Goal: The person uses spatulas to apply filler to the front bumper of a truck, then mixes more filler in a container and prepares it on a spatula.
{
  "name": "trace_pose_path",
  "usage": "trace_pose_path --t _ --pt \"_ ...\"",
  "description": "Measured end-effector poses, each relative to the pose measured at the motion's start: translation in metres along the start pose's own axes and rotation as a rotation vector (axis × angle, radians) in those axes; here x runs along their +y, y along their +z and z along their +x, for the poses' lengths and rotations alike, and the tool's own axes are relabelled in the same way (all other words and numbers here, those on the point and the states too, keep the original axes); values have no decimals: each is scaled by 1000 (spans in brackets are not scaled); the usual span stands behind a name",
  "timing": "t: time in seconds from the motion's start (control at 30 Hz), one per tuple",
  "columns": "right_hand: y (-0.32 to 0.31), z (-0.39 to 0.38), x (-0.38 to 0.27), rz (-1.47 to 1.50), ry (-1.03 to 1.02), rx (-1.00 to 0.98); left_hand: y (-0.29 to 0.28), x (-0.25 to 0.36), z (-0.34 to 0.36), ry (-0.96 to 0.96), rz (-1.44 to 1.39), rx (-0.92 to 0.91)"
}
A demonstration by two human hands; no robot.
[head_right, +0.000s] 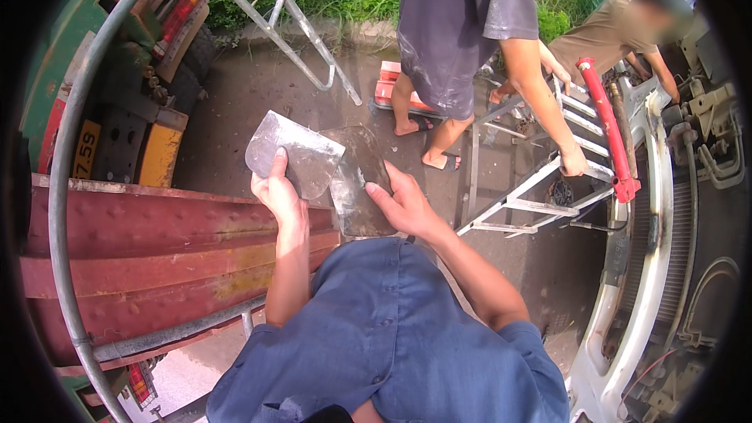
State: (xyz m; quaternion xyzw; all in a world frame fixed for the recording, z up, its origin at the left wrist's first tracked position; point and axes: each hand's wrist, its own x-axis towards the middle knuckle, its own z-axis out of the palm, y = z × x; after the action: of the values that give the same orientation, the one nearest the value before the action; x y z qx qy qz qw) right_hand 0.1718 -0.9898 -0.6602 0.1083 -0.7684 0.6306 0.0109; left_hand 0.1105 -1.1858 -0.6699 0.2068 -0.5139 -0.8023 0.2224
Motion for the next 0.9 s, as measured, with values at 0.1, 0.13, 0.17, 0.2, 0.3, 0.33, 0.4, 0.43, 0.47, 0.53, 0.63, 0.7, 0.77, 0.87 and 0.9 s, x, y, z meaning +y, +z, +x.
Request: trace_pose_path --t 0.1,0.13,0.17,0.2,0.3,0.33,0.4,0.43,0.47,0.53,0.63,0.7,0.77,0.87,0.9 --pt "-9 -1 6 -36 49 -256 -5 4 38 57 -132 58" --pt "-11 2 7 185 144 -116 -14 8 44 61 -157 8" --pt "-13 6 8 404 231 37 -17 13 51 66 -184 -54" --pt "-13 12 -2 666 321 198 -21 18 51 10 -210 -133" --pt "-33 7 39 1736 470 -384 -24 8 37 -11 -155 -295" --pt "-28 1 40 1724 683 -295 -22 6 29 -26 -120 -335" --pt "-20 -4 48 1719 706 -372 -11 -1 21 -6 -154 -344" --pt "-18 -6 51 1713 727 -453 -9 -1 21 -9 -148 -342" --pt "-16 -6 47 1709 768 -460 -9 1 21 -8 -149 -340" --pt "-12 -7 45 1663 803 -469 -10 7 22 124 11 -335" --pt "-6 -9 48 1617 838 -490 -9 13 14 227 124 -362" --pt "-5 -11 56 1616 831 -483 -6 14 3 248 196 -383" --pt "-4 -10 64 1530 839 -457 -2 16 -4 239 184 -383" --pt "-4 -10 62 1554 866 -452 -4 10 -1 205 167 -405" --pt "-4 -10 61 1558 858 -447 -4 10 -2 206 167 -414"
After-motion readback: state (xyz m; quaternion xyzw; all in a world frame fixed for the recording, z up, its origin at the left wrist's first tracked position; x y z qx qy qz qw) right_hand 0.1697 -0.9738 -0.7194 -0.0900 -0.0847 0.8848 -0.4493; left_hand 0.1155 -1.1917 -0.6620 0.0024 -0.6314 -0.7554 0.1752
